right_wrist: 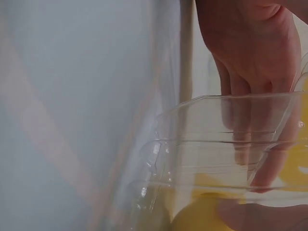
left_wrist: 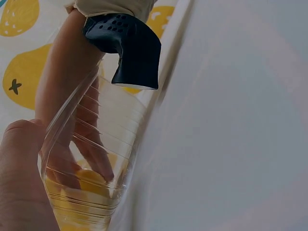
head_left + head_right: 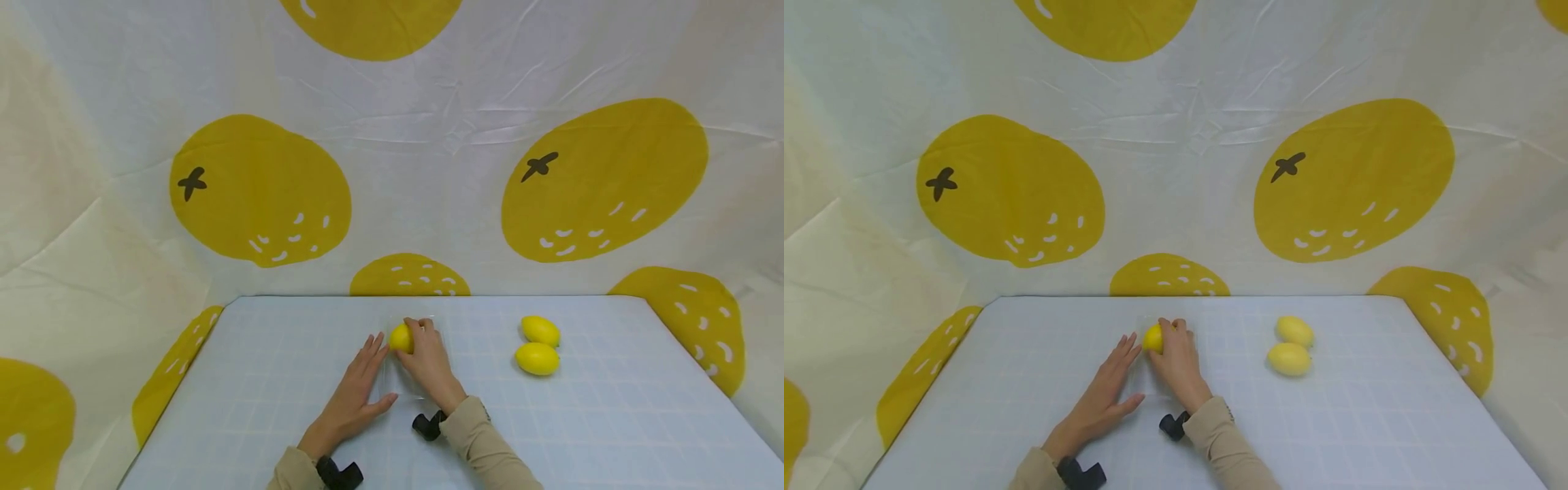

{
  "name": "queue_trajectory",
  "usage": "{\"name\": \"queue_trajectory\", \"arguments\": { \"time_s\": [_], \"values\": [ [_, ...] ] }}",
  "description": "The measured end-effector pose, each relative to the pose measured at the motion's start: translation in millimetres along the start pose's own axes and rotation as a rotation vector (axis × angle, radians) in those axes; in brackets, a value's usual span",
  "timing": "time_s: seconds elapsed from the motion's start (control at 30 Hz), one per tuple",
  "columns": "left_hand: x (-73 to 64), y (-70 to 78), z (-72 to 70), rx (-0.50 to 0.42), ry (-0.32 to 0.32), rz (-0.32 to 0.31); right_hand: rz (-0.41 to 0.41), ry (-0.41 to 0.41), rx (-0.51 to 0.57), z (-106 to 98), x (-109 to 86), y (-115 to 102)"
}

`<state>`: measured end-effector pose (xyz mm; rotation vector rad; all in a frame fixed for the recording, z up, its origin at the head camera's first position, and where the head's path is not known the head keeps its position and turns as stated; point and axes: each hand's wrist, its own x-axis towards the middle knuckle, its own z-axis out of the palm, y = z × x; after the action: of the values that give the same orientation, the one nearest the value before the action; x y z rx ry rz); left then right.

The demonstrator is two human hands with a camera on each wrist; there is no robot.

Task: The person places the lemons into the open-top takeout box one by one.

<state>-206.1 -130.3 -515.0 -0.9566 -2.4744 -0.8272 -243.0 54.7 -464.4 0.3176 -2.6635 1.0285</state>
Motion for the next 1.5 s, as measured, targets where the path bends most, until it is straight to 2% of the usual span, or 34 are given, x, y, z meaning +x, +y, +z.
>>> {"name": "queue_trajectory", "arguments": {
  "time_s": [0.4,0.57,0.7,0.97,1.27,1.5],
  "values": [
    [1.1,0.4,-0.5,-0.003,0.007,0.005,0.015,0.018,-0.111,-2.1,-2.1,-4.2],
    [0.6,0.2,0.2,0.0,0.011,0.009,-0.014,0.019,-0.089,-2.3,-2.3,-2.6],
    [-0.1,0.2,0.4,0.006,0.004,0.003,-0.049,-0.004,-0.076,-3.8,-2.5,-1.5],
    [-0.5,0.1,0.0,0.011,-0.012,-0.012,-0.117,-0.059,-0.122,-5.4,-2.4,-2.0],
    [-0.4,-0.2,0.0,0.003,0.005,0.011,-0.129,-0.079,-0.168,-3.6,-2.3,-0.6],
    [-0.4,-0.4,-0.3,0.002,-0.011,-0.002,-0.124,-0.087,-0.186,-3.5,-3.2,-1.9]
  ]
}}
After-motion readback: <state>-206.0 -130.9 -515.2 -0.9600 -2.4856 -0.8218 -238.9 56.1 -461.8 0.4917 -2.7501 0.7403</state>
